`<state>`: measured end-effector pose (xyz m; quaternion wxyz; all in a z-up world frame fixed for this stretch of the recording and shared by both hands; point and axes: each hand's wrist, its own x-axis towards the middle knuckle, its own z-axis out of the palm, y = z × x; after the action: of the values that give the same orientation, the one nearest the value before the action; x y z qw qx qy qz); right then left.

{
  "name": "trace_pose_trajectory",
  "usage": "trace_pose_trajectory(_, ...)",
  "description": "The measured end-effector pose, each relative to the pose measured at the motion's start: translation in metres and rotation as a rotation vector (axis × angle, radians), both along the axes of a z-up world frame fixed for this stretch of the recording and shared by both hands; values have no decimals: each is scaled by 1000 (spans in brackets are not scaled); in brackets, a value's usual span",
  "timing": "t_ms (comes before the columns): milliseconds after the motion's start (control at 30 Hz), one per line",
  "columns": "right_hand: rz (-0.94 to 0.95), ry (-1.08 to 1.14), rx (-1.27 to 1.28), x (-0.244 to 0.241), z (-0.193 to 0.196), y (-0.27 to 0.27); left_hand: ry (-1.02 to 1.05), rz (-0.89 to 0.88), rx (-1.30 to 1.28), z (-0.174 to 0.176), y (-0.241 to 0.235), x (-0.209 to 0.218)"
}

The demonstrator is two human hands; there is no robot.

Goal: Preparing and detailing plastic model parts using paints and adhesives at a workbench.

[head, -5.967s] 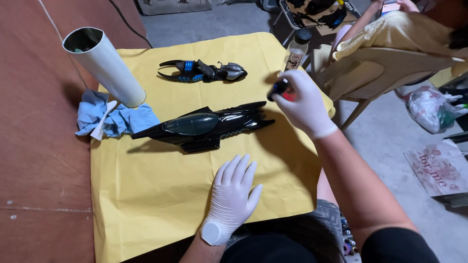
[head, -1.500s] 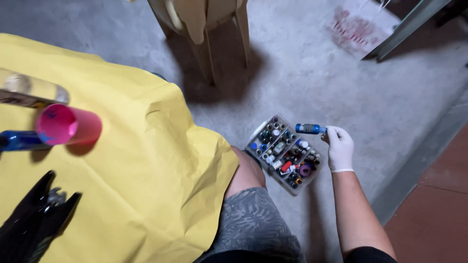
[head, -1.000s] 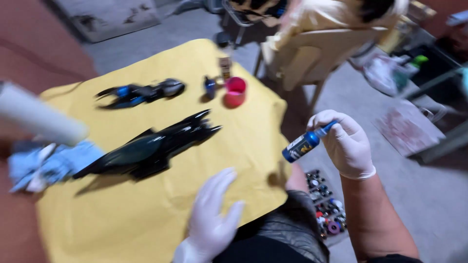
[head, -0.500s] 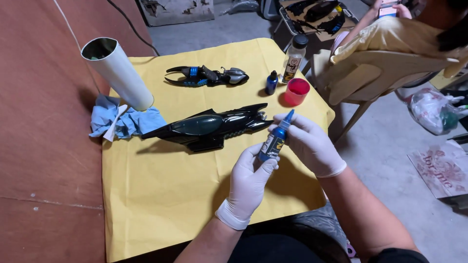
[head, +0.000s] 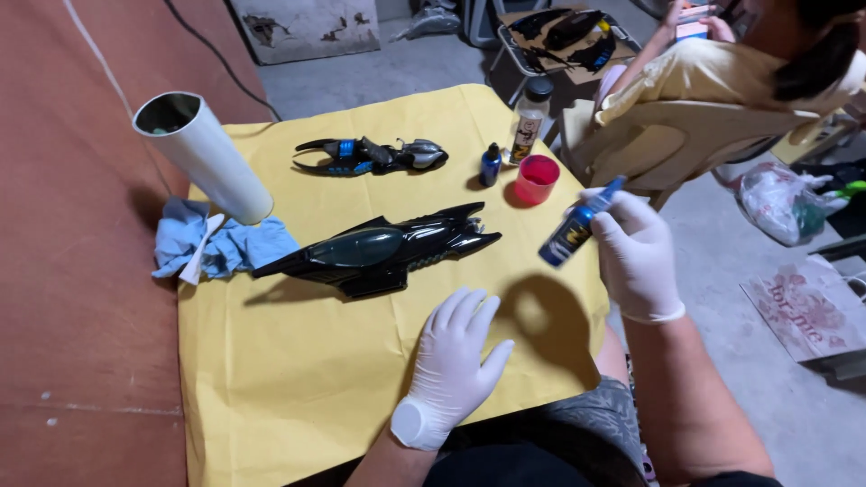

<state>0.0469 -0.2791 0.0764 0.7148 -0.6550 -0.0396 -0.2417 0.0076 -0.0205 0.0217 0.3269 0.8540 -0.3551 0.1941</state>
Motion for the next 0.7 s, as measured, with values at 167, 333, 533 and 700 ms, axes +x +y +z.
trace_pose_trajectory(167, -188, 61, -195, -4, 17, -1, -28, 28, 71, -3, 2, -1)
trace_pose_trajectory(333, -221, 67, -182, 8, 8, -12, -24, 22, 61, -6, 4, -1)
trace_pose_trajectory(533, -145, 21, -329, 39, 18, 13, -35, 16, 66, -8, 4, -2)
trace_pose_trajectory(700, -144, -52, -865, 93, 13, 21, -43, 16, 39, -9, 5, 0)
